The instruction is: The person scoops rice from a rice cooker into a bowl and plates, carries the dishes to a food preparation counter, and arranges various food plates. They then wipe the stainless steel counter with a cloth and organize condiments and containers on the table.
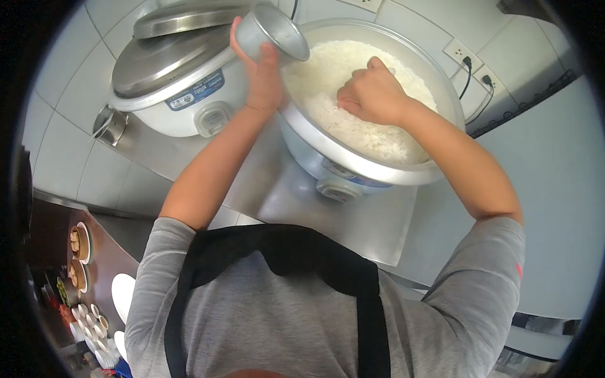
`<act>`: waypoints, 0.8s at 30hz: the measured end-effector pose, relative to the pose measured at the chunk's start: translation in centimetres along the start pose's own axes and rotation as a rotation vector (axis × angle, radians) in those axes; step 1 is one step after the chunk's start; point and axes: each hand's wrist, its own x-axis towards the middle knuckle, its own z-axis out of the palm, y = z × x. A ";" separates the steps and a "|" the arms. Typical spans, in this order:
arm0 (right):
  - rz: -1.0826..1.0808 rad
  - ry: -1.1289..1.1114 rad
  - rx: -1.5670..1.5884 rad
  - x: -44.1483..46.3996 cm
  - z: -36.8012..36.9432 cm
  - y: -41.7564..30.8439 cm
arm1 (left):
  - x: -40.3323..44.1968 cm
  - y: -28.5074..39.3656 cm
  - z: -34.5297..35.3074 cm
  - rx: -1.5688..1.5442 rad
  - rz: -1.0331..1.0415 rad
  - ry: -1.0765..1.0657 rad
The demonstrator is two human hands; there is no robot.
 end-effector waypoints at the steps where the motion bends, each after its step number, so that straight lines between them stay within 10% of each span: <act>1: 0.033 -0.044 0.041 -1.0 0.2 0.2 | -0.1 0.5 0.1 0.009 -0.027 -0.010; 10: 0.485 -0.035 0.553 -5.3 -2.7 10.1 | 2.9 1.0 2.3 -0.059 -0.733 -0.414; 17: 0.371 0.373 -0.719 -2.0 -8.7 7.5 | 1.8 1.4 10.2 -0.636 -1.087 -0.216; 20: 0.577 0.585 -0.451 -2.8 -10.0 8.5 | 2.2 1.0 10.4 -0.746 -1.085 -0.115; 24: 0.768 0.472 0.796 -4.4 -8.4 6.6 | 2.7 -0.4 9.5 -0.822 -1.022 -0.149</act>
